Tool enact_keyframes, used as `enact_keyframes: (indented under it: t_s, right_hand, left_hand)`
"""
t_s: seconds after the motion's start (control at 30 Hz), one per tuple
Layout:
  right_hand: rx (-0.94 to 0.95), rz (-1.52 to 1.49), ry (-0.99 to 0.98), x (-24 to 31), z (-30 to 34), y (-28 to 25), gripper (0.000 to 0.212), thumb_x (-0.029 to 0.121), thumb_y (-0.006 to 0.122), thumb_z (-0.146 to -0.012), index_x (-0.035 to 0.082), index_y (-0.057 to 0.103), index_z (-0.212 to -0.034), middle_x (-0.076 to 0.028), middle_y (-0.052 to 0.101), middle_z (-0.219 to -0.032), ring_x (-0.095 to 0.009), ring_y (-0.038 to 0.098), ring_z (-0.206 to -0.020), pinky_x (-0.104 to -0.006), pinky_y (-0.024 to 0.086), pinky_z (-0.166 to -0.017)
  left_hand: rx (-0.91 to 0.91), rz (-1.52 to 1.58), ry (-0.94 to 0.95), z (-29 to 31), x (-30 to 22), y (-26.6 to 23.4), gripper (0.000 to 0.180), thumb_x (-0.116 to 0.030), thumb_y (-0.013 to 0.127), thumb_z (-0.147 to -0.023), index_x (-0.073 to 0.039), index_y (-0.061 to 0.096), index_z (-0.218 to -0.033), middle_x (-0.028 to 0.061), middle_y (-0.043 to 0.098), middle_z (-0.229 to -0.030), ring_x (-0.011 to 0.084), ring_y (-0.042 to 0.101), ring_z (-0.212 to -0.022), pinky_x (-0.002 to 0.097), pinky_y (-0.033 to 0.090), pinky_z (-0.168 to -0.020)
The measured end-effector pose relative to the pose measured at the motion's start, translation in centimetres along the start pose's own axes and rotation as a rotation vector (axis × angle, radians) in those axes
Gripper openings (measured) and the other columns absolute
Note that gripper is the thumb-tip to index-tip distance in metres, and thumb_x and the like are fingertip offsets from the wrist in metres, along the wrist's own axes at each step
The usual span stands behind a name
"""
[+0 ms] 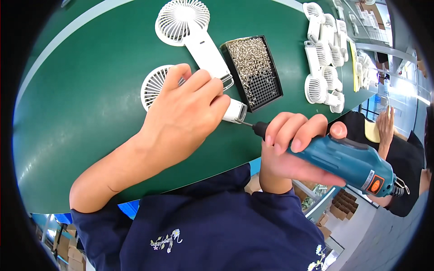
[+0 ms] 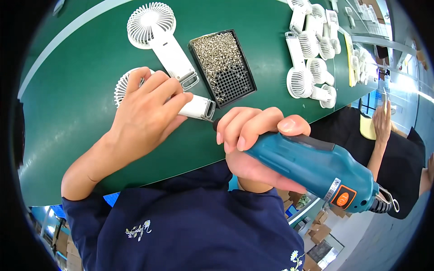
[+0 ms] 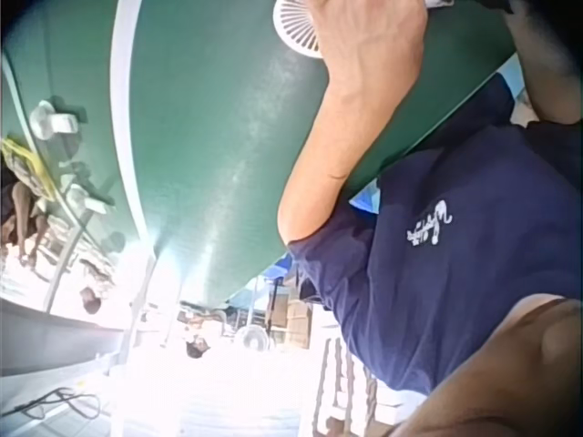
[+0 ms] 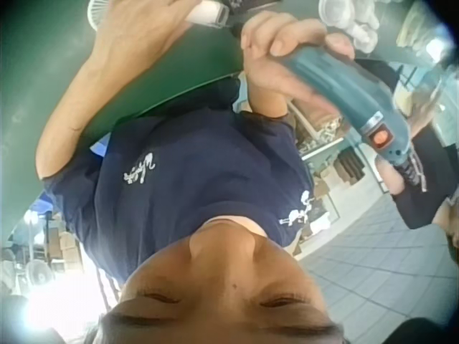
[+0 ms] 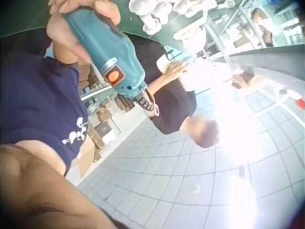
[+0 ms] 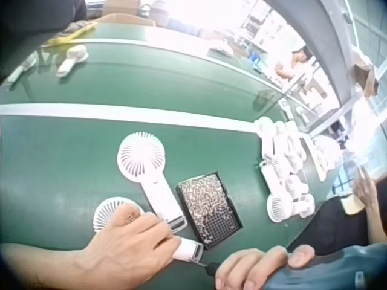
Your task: Assembling portable handheld fans by joining plastic components and securing them with an electric screwdriver.
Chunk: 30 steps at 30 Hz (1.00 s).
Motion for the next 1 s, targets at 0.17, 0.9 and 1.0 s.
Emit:
enact_keyframes:
  t_s: [0.17, 0.9, 1.0]
  right_hand:
    - [-0.016, 0.02, -0.024, 0.1, 0.1, 0.0, 0.081, 0.078, 0.046, -0.083, 0.01, 0.04, -0.127, -0.011, 0.053, -0.079, -0.024, 0.054, -0.054, -0.0386, 0.046, -0.051]
    - [-0.029, 0.017, -0.125, 2.1, -0.5, 0.3, 0.072, 0.073, 0.048, -0.086, 0.012, 0.047, -0.124, -0.008, 0.055, -0.077, -0.022, 0.051, -0.05, -0.0367, 0.046, -0.046]
    - [-0.121, 0.014, -0.177, 4.6, -0.9, -2.1, 0.071, 0.069, 0.047, -0.091, 0.008, 0.045, -0.126, -0.006, 0.053, -0.077, -0.017, 0.051, -0.049, -0.0322, 0.045, -0.043]
  left_hand:
    - [-0.001, -0.001, 0.005, 0.0, 0.0, -0.1, 0.01, -0.006, 0.063, -0.069, -0.008, 0.055, -0.073, 0.0041, 0.05, -0.081, 0.0198, 0.052, -0.086, 0.0377, 0.038, -0.085]
    - [0.09, -0.037, -0.013, -0.3, 0.4, -1.3, 0.014, -0.008, 0.067, -0.07, -0.008, 0.058, -0.081, 0.0053, 0.053, -0.092, 0.0212, 0.052, -0.097, 0.0402, 0.037, -0.091]
    - [0.208, 0.01, 0.001, -0.6, 1.9, -2.6, 0.034, -0.016, 0.078, -0.066, -0.009, 0.063, -0.096, 0.0105, 0.052, -0.122, 0.0277, 0.046, -0.122, 0.0459, 0.033, -0.104]
Point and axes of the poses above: each hand's wrist, its own z-axis away from the middle knuckle, its own y-axis out of the palm, x = y × z, the point moved 6 cm from there along -z, towards the middle knuckle
